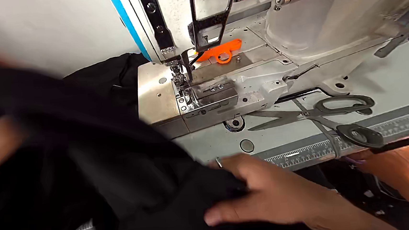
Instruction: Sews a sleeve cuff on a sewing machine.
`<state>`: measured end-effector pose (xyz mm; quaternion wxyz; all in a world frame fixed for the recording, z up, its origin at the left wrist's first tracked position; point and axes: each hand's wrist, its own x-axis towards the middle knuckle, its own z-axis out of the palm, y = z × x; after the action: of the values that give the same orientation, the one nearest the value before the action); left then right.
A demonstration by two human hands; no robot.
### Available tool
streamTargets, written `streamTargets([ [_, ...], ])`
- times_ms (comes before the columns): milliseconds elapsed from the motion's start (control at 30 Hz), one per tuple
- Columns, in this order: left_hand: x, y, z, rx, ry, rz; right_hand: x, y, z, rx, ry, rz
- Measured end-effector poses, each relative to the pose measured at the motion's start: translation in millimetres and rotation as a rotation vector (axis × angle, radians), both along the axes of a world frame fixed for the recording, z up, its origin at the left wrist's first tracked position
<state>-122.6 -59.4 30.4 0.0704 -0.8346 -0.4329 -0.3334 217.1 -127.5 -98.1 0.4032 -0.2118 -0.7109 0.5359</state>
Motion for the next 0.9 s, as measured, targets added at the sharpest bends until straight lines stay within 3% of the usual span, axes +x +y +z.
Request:
streamTargets([
  [33,0.6,31.5,9.0,0.101,0.229,-0.069,-9.6,2.5,-3.6,-0.075,0.061,-0.077],
  [100,33.8,43.9,6.8,0.119,0.318,-0.041,-25.8,9.2,-11.8,-0.237,0.145,-0.209],
  [167,72.1,-0.1,-25.7,0.029,0.134,-0.006,-33.1,11.7,-18.6,-0.353,0.206,-0.244],
  [267,110.5,-72.2,-100.5,-0.209,-0.214,-0.134,-30.9,6.8,-24.9,-0.455,0.339,-0.162],
  [367,137.7,-95.4,-156.7,-0.251,-0.467,-0.141,-26.4,4.8,-27.3,-0.520,0.352,-0.102],
  [433,149.1,-97.7,-175.1,-0.194,-0.566,-0.086,-26.4,5.9,-26.8,-0.565,0.337,-0.078],
  [533,150.6,-96.6,-180.1,-0.164,-0.650,-0.086,-26.4,8.6,-28.7,-0.567,0.361,-0.107],
  [767,128.4,-95.7,-164.8,-0.585,-0.807,-0.323,-15.3,11.2,-32.8,-0.492,0.372,-0.158],
  [833,125.1,-96.2,-164.3,-0.538,-0.768,-0.301,-14.8,10.5,-33.8,-0.477,0.374,-0.180],
  [900,118.8,-95.4,-165.3,-0.336,-0.652,-0.192,-12.6,10.1,-35.5,-0.351,0.302,-0.298],
])
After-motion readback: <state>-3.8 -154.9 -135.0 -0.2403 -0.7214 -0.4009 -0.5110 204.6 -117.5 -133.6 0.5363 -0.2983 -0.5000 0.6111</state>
